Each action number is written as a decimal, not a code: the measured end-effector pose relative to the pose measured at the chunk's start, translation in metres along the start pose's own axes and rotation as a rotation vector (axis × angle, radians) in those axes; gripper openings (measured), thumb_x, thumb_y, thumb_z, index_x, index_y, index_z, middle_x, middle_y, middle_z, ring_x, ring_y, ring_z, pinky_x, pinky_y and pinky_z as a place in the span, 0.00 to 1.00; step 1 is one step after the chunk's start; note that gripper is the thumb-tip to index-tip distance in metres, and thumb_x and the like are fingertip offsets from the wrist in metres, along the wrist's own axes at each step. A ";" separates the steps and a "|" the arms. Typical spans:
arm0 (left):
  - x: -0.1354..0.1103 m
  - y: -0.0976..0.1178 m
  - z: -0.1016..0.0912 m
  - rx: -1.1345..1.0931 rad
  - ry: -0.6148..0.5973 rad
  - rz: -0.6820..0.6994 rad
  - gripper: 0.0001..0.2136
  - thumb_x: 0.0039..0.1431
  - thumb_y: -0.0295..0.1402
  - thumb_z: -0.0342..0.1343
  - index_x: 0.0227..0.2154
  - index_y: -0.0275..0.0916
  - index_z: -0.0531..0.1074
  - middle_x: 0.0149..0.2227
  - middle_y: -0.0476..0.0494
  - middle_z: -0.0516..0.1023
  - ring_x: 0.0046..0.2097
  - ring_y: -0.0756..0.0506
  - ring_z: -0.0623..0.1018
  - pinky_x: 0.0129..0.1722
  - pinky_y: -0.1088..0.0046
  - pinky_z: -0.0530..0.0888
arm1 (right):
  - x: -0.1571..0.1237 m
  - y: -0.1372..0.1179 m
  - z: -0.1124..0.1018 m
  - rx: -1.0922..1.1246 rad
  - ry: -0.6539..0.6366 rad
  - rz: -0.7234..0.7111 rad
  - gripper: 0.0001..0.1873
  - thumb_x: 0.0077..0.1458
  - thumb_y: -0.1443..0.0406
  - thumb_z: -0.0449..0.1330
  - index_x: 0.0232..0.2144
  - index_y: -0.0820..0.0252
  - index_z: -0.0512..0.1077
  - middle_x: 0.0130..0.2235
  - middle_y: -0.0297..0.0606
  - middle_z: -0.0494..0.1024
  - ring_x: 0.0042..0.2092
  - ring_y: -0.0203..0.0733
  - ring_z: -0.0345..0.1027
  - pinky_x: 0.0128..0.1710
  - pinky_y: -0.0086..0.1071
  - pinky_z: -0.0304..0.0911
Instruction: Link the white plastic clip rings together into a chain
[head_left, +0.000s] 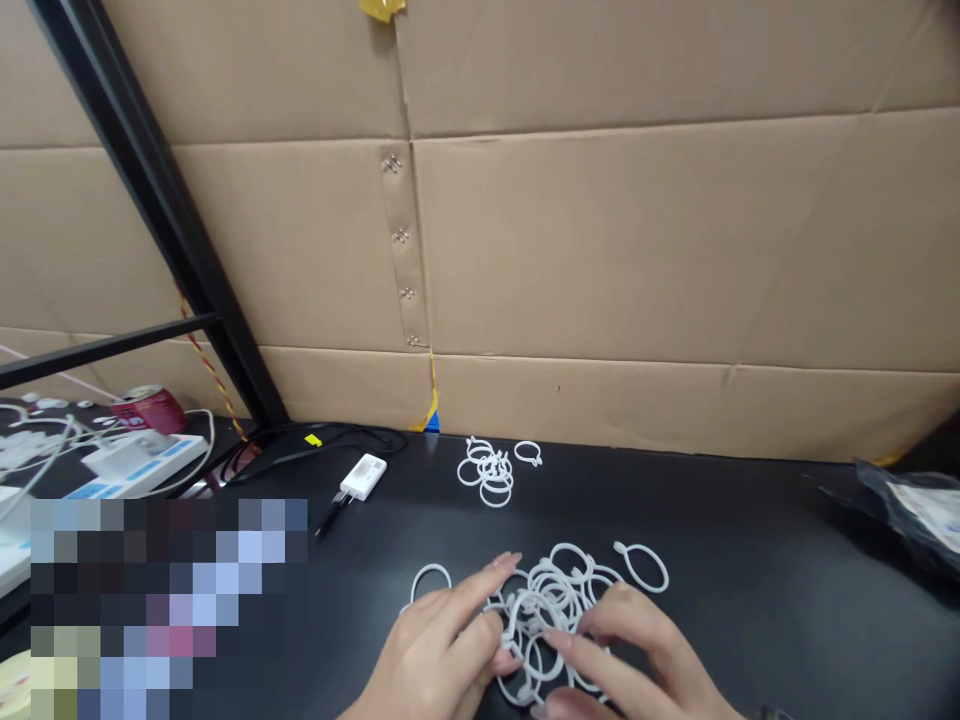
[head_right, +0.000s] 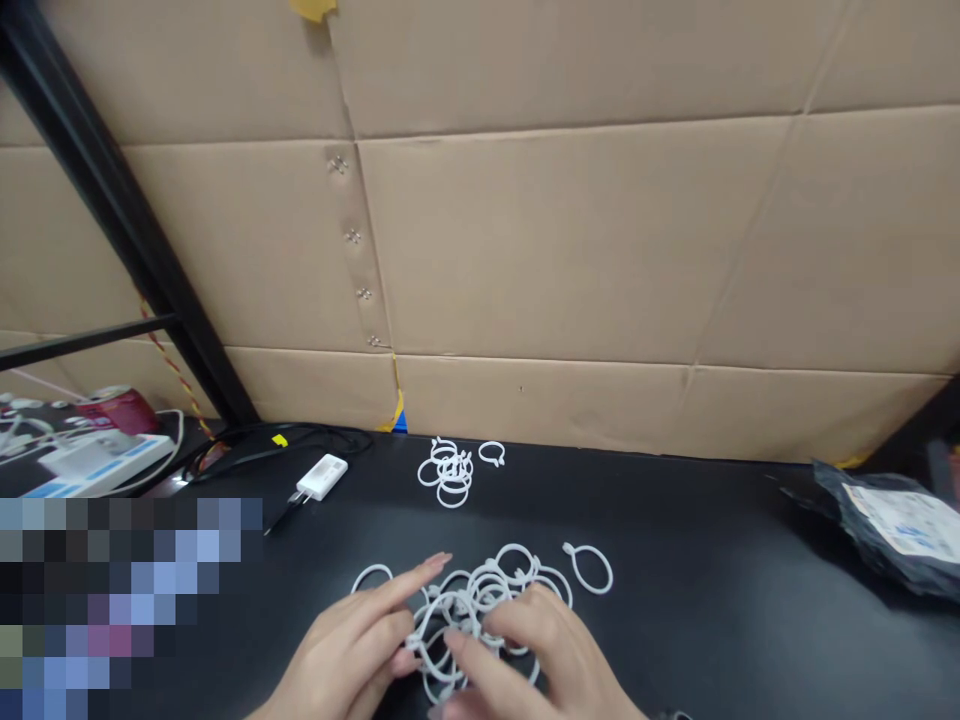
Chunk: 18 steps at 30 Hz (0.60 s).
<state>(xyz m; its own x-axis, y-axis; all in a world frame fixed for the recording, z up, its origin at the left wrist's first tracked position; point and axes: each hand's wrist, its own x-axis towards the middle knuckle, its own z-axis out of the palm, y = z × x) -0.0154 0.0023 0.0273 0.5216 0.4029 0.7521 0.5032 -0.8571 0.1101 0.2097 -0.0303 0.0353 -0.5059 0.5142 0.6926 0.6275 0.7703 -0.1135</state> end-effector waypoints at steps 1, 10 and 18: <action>0.000 0.000 0.000 0.008 -0.009 -0.004 0.19 0.69 0.32 0.38 0.25 0.36 0.69 0.45 0.29 0.78 0.28 0.46 0.82 0.23 0.73 0.77 | 0.002 0.001 -0.001 -0.005 -0.007 0.012 0.24 0.52 0.60 0.64 0.51 0.56 0.66 0.39 0.42 0.77 0.41 0.45 0.72 0.42 0.34 0.67; -0.006 0.006 0.008 0.028 -0.110 -0.180 0.15 0.64 0.30 0.41 0.45 0.40 0.71 0.41 0.42 0.82 0.24 0.51 0.80 0.22 0.82 0.77 | 0.027 0.000 0.003 -0.064 -0.240 -0.008 0.25 0.51 0.49 0.61 0.43 0.61 0.70 0.36 0.42 0.81 0.34 0.47 0.74 0.36 0.38 0.64; -0.011 0.005 0.013 0.048 -0.158 -0.038 0.13 0.62 0.30 0.43 0.29 0.37 0.73 0.48 0.31 0.76 0.28 0.47 0.81 0.24 0.74 0.78 | 0.019 -0.009 0.009 -0.012 -0.231 0.061 0.21 0.60 0.50 0.50 0.42 0.59 0.71 0.37 0.39 0.81 0.35 0.45 0.74 0.42 0.39 0.60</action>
<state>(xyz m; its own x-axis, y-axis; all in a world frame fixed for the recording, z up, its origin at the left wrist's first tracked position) -0.0094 -0.0026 0.0105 0.6015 0.4839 0.6357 0.5551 -0.8254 0.1030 0.1891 -0.0245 0.0433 -0.5881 0.6332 0.5032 0.6672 0.7315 -0.1406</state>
